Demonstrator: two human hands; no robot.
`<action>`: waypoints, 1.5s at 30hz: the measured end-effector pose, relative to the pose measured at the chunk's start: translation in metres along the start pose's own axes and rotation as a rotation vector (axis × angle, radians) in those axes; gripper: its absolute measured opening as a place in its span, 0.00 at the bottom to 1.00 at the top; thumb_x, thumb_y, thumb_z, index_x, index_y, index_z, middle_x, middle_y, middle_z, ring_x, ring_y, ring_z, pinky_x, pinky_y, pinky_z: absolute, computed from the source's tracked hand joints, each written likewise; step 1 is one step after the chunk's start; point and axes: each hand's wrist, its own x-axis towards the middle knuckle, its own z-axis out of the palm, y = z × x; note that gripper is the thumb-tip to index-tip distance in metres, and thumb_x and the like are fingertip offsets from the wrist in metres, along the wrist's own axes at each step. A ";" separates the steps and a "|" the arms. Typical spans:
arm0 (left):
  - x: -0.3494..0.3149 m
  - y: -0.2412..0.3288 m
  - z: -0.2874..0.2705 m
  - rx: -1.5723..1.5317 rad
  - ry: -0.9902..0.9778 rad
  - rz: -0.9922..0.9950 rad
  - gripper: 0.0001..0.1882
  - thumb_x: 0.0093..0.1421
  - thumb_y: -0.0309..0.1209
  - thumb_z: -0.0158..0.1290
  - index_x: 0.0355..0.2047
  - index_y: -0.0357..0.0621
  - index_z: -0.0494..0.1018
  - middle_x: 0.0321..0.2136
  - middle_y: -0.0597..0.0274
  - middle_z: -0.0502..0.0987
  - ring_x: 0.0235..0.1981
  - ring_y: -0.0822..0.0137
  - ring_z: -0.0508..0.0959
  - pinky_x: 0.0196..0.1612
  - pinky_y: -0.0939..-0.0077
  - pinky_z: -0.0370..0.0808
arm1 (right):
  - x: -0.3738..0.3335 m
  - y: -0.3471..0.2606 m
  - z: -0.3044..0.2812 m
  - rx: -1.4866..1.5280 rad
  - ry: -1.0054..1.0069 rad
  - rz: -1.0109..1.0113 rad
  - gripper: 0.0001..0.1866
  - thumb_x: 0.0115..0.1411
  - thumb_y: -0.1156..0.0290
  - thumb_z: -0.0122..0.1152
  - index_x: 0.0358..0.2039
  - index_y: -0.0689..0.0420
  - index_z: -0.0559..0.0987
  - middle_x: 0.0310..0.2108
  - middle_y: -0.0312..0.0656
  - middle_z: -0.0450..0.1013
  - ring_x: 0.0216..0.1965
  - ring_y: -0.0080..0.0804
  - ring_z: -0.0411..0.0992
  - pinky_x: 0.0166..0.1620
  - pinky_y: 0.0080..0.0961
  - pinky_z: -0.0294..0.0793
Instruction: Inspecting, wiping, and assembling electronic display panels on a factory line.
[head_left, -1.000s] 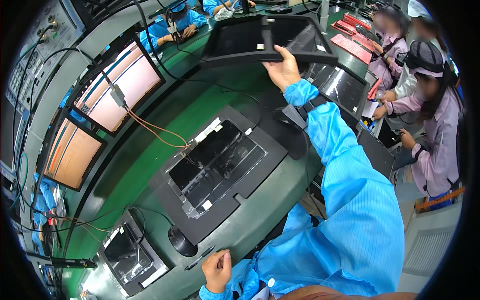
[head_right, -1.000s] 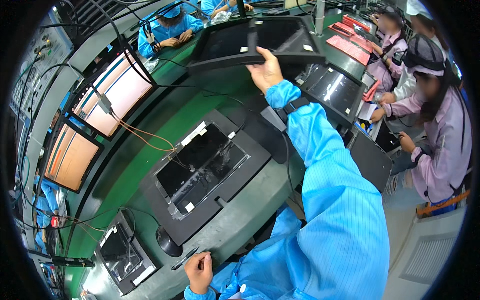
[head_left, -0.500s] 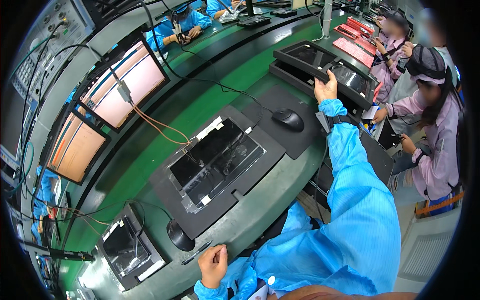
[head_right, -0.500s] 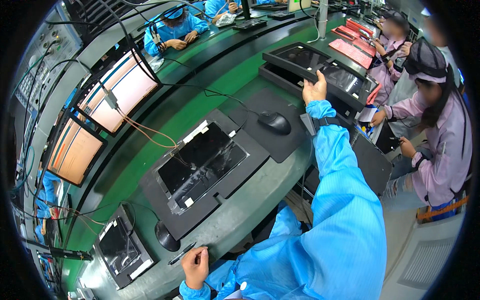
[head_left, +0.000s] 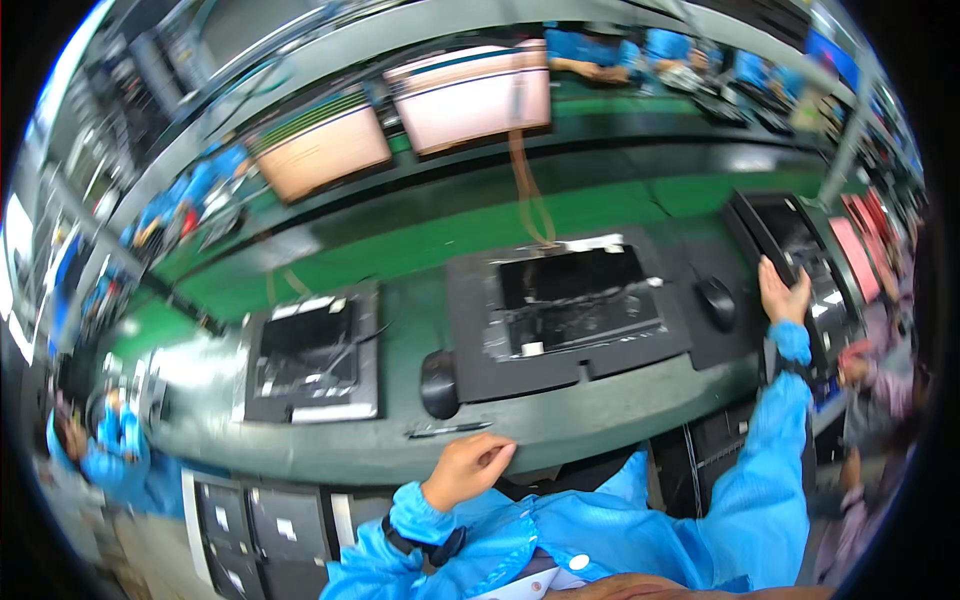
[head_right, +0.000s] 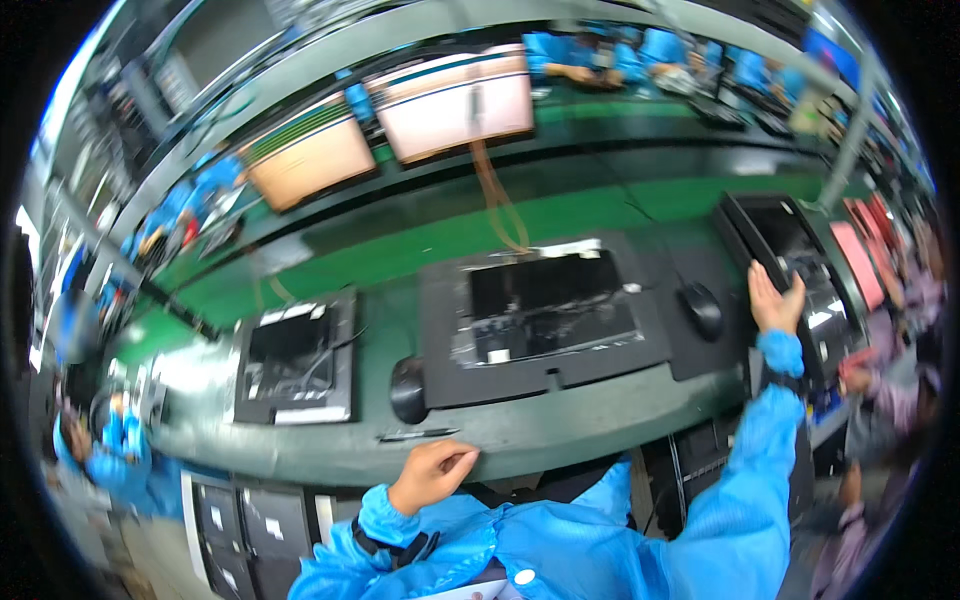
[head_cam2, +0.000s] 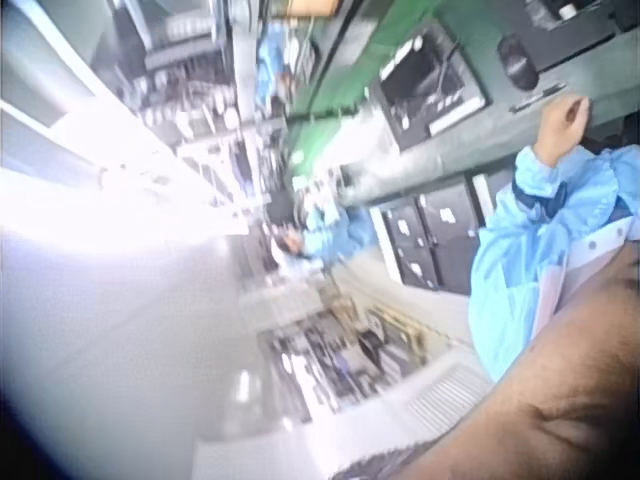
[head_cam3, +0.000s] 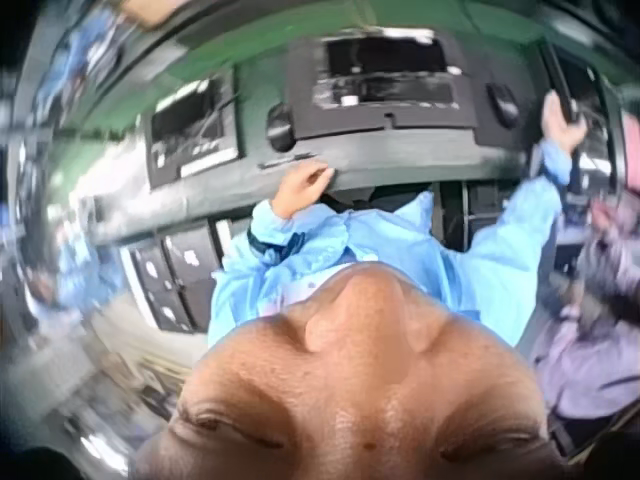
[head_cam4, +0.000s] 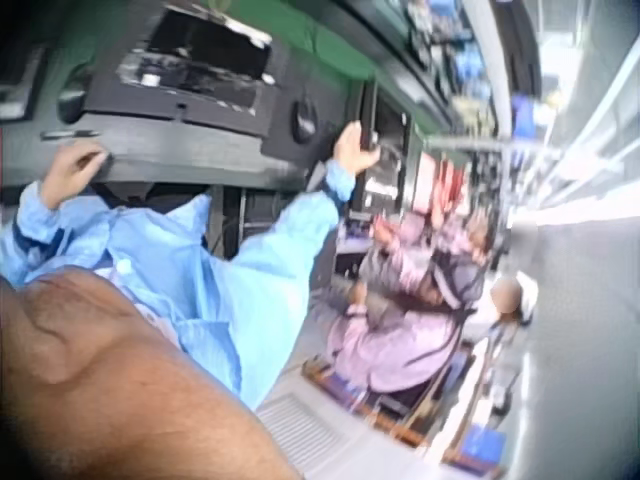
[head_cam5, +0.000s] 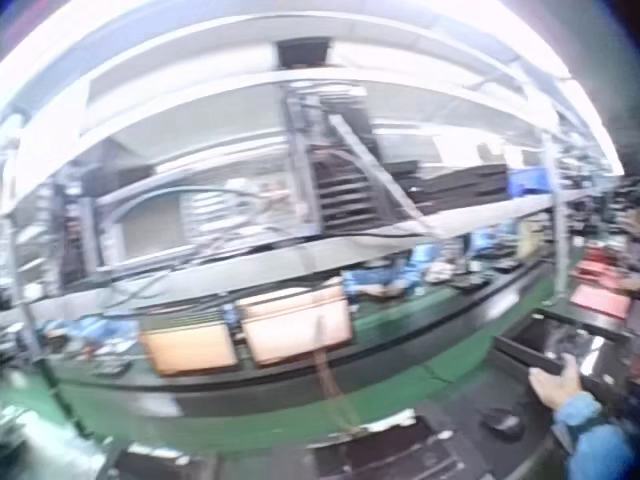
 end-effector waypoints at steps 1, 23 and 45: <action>-0.002 -0.001 0.000 -0.051 0.000 -0.013 0.06 0.60 0.30 0.59 0.36 0.42 0.80 0.21 0.58 0.75 0.20 0.65 0.75 0.24 0.72 0.70 | -0.017 0.013 0.008 -0.182 -0.154 0.055 0.30 0.66 0.56 0.53 0.59 0.68 0.66 0.56 0.51 0.70 0.60 0.42 0.68 0.61 0.37 0.70; -0.035 -0.126 -0.217 0.859 0.361 -0.274 0.52 0.49 0.65 0.60 0.63 0.38 0.64 0.64 0.39 0.58 0.70 0.44 0.51 0.67 0.38 0.44 | -0.254 0.548 0.070 -1.869 -1.932 -0.849 0.16 0.58 0.61 0.62 0.41 0.60 0.82 0.39 0.49 0.76 0.47 0.49 0.73 0.50 0.42 0.73; -0.051 -0.093 -0.258 0.920 0.751 0.145 0.27 0.42 0.18 0.57 0.47 0.45 0.76 0.44 0.56 0.80 0.44 0.53 0.80 0.45 0.63 0.79 | -0.309 0.516 0.122 -1.548 -1.971 -1.065 0.23 0.52 0.52 0.69 0.38 0.60 0.82 0.31 0.47 0.77 0.32 0.44 0.75 0.36 0.37 0.73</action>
